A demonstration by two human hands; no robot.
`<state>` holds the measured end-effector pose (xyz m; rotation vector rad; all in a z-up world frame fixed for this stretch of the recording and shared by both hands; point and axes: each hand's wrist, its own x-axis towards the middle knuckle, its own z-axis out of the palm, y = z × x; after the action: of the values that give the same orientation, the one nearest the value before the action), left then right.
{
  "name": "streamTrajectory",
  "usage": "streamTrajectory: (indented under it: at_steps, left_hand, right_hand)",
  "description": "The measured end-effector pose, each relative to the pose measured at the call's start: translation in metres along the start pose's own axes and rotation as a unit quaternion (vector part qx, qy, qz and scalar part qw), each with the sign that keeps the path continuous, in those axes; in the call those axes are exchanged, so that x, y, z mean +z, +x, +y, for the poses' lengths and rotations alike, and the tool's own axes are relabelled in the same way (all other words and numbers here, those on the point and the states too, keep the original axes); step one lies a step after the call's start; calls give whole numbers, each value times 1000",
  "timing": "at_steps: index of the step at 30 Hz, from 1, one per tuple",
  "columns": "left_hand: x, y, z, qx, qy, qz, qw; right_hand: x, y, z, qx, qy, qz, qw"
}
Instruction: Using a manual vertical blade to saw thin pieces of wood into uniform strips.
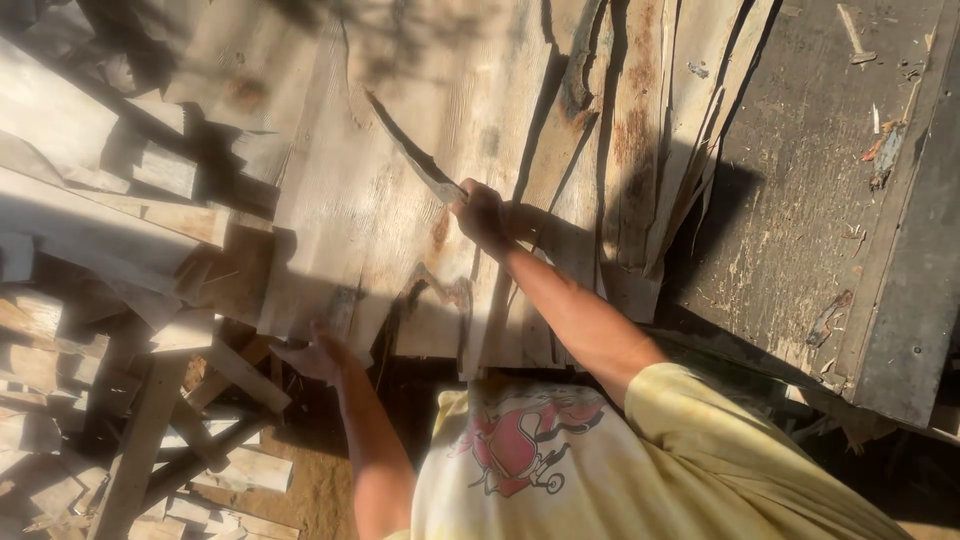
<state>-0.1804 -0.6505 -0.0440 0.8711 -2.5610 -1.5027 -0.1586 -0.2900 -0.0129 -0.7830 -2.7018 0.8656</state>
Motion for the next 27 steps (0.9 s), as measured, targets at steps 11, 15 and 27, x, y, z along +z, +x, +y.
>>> streamTrajectory:
  at_steps: [11, 15, 27]
  left_hand:
    - [-47, 3, 17, -166, -371, -310, 860]
    - [-67, -43, 52, -198, -426, -351, 810]
    - [-83, -120, 34, -291, -487, -384, 728]
  right_hand:
    - [-393, -131, 164, -96, 649, 451, 606]
    - [-352, -135, 123, -58, 554, 572, 602]
    - [-124, -130, 120, 331, 470, -60, 816]
